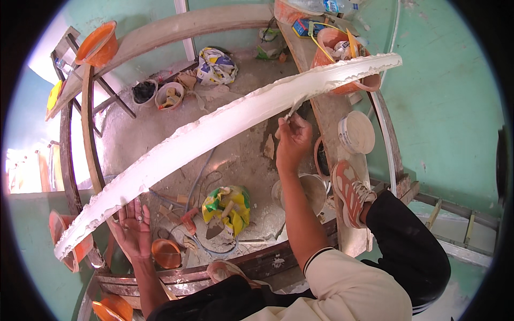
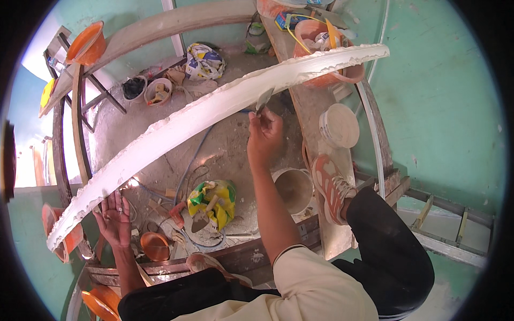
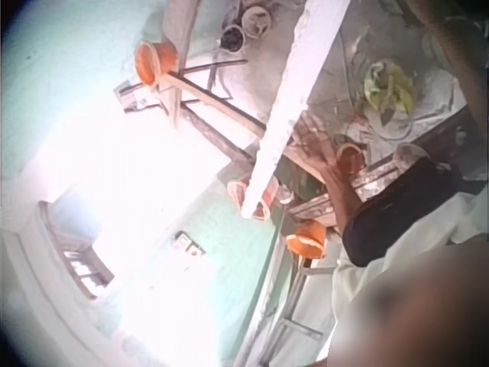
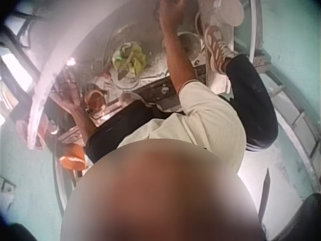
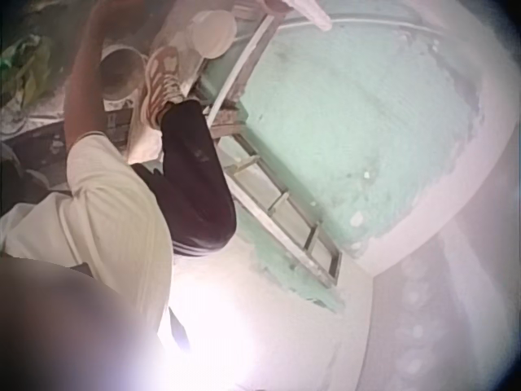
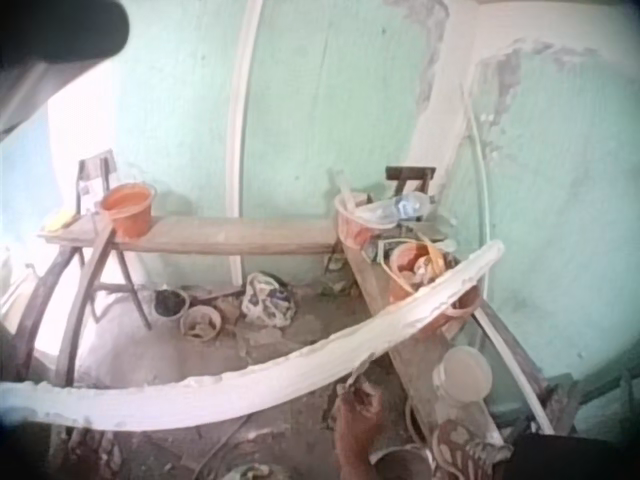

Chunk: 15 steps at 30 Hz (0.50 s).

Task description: The person applies plaster to a long white cornice molding using a trowel, then positions and presses the molding onto the ceiling-wall junction. They smooth the plaster along the molding and use a trowel to finish the surface.

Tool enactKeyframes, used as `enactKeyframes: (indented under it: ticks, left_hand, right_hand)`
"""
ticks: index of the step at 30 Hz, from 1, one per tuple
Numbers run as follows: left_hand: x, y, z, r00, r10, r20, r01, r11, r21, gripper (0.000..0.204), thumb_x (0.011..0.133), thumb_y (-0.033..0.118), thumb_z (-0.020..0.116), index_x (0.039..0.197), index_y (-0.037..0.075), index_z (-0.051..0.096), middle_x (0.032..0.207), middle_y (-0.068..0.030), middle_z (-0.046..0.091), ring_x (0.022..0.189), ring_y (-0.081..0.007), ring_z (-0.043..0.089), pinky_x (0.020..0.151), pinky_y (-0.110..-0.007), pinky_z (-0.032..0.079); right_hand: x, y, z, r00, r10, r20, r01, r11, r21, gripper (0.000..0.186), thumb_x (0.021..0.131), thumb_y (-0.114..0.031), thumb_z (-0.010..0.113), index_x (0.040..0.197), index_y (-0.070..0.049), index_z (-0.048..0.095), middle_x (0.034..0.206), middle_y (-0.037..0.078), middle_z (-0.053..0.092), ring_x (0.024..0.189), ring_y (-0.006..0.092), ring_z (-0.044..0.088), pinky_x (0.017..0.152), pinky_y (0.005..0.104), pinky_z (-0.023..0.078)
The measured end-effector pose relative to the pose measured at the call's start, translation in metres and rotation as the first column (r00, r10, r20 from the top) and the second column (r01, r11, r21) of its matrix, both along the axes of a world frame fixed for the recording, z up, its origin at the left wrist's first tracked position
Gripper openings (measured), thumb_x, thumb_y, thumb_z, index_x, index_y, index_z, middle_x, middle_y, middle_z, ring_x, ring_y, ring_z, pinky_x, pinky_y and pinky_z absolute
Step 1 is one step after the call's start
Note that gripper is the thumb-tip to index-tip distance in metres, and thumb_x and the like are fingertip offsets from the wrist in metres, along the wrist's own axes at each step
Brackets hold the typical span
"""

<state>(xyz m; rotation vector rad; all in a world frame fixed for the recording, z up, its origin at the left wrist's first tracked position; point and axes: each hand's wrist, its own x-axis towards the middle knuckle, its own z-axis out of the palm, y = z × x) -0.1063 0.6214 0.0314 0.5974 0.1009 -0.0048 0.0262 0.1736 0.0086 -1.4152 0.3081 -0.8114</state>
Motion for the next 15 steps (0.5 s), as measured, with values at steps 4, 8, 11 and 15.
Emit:
enactKeyframes:
  ticks: [4, 8, 11, 15]
  left_hand:
    - [0.001, -0.003, 0.005, 1.000, 0.002, -0.002, -0.002, 1.000, 0.002, 0.077, 0.101, 0.050, 0.060, 0.156, 0.004, 0.034, 0.155, -0.0189, 0.046, 0.144, -0.0314, 0.044, 0.120, -0.051, 0.037]
    - [0.001, -0.005, 0.005, 1.000, 0.012, -0.006, -0.012, 1.000, -0.011, 0.078, 0.100, 0.051, 0.061, 0.156, 0.003, 0.034, 0.155, -0.0193, 0.047, 0.144, -0.0313, 0.044, 0.120, -0.051, 0.037]
    - [0.003, -0.007, 0.006, 1.000, -0.002, 0.013, 0.003, 1.000, -0.015, 0.079, 0.099, 0.052, 0.062, 0.156, 0.003, 0.035, 0.155, -0.0192, 0.047, 0.144, -0.0309, 0.045, 0.120, -0.051, 0.037]
    - [0.001, 0.000, 0.000, 1.000, 0.005, 0.003, -0.005, 1.000, -0.012, 0.081, 0.098, 0.053, 0.064, 0.155, 0.003, 0.036, 0.155, -0.0189, 0.046, 0.144, -0.0305, 0.045, 0.120, -0.050, 0.037]
  right_hand:
    - [0.003, 0.024, -0.016, 1.000, 0.014, -0.023, -0.015, 0.999, -0.031, 0.027, 0.094, -0.001, 0.073, 0.114, -0.001, 0.055, 0.094, 0.006, 0.063, 0.075, 0.0077, 0.057, 0.063, 0.0232, 0.048]
    - [-0.018, 0.041, -0.039, 0.996, 0.081, -0.031, -0.084, 0.991, -0.106, 0.028, 0.093, 0.001, 0.074, 0.114, 0.000, 0.056, 0.098, 0.007, 0.063, 0.078, 0.0084, 0.059, 0.064, 0.0236, 0.050]
    - [-0.031, 0.058, -0.042, 0.995, 0.100, -0.025, -0.100, 0.995, -0.004, 0.024, 0.092, -0.003, 0.076, 0.110, 0.005, 0.061, 0.104, 0.009, 0.067, 0.093, 0.0126, 0.064, 0.079, 0.0282, 0.055]
    - [-0.060, 0.064, -0.039, 0.978, 0.134, -0.160, -0.180, 0.931, -0.318, 0.022, 0.095, -0.005, 0.073, 0.113, 0.004, 0.062, 0.104, 0.007, 0.068, 0.096, 0.0152, 0.067, 0.082, 0.0300, 0.055]
